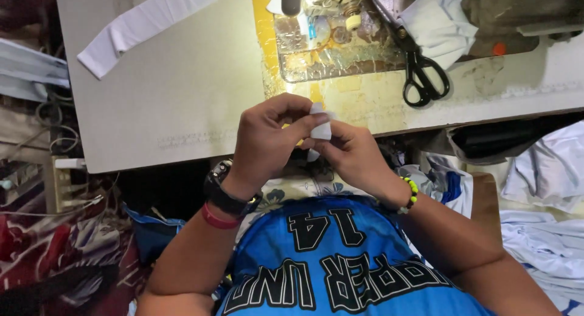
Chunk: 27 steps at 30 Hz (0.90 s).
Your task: Cutting and preparing white fabric strips using scissors at a sewing workstation.
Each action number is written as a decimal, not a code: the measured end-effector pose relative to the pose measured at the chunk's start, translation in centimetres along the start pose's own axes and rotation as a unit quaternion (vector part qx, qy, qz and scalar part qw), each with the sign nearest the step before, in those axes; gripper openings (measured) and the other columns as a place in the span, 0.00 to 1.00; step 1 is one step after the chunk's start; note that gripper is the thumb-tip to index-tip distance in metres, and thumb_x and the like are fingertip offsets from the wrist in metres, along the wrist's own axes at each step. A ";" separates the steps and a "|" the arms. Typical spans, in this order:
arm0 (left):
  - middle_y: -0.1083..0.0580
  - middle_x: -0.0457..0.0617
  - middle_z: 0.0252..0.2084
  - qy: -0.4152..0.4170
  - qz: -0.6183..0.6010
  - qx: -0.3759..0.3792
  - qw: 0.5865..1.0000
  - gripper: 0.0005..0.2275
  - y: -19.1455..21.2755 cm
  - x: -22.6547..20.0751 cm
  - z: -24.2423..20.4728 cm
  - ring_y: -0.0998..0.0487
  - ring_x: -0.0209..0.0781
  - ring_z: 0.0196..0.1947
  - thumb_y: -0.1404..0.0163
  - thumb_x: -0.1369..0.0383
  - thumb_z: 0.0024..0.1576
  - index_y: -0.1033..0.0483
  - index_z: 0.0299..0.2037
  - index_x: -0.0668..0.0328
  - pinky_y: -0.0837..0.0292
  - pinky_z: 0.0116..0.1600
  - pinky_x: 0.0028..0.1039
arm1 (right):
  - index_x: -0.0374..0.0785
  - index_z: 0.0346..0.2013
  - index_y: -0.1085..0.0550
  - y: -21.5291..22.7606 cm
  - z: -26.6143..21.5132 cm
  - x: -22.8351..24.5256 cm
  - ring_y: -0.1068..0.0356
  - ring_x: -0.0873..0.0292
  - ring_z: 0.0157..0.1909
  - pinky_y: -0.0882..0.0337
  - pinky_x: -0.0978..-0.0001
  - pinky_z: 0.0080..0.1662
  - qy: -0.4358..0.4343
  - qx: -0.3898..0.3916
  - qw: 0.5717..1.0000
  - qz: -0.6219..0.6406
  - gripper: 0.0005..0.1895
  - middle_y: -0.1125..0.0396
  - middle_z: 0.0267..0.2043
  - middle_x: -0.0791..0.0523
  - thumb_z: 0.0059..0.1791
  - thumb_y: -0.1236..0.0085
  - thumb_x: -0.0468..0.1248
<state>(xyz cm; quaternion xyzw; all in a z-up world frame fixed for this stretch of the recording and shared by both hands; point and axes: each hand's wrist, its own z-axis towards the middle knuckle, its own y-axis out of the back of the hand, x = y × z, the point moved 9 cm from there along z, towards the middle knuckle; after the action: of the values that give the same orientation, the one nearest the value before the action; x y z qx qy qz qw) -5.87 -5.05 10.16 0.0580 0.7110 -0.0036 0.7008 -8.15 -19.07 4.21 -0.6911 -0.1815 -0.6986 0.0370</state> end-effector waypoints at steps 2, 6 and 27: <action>0.21 0.52 0.29 0.001 0.007 -0.015 1.000 0.06 0.4 0.0 0.2 0.22 0.31 0.29 0.37 0.72 0.56 0.18 0.38 0.64 0.20 0.38 0.30 | 0.35 0.40 0.19 -0.4 -0.2 1.1 0.25 0.63 0.35 0.26 0.69 0.39 0.002 0.007 1.000 0.002 0.06 0.23 0.29 0.51 0.50 0.36 0.34; 0.20 0.52 0.27 -0.012 0.038 -0.017 0.999 0.04 0.9 0.7 0.8 0.21 0.29 0.30 0.39 0.68 0.59 0.16 0.39 0.60 0.20 0.40 0.28 | 0.33 0.38 0.19 -0.8 -0.5 1.0 0.24 0.57 0.32 0.26 0.66 0.39 -0.032 -0.018 0.999 0.018 0.10 0.23 0.29 0.49 0.46 0.29 0.36; 0.19 0.57 0.32 0.003 -0.012 0.003 1.000 0.07 1.3 4.1 1.1 0.17 0.39 0.30 0.38 0.71 0.58 0.18 0.40 0.68 0.19 0.42 0.28 | 0.30 0.40 0.22 -1.3 -1.2 -1.1 0.21 0.46 0.39 0.24 0.59 0.42 -0.087 -0.034 0.996 -0.012 0.13 0.24 0.33 0.44 0.47 0.30 0.35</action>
<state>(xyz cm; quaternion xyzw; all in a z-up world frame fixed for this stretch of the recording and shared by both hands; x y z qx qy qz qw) -4.74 -3.54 6.13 0.0518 0.7135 -0.0136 0.6987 -9.68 -18.48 2.95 -0.7480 -0.1689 -0.6417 -0.0109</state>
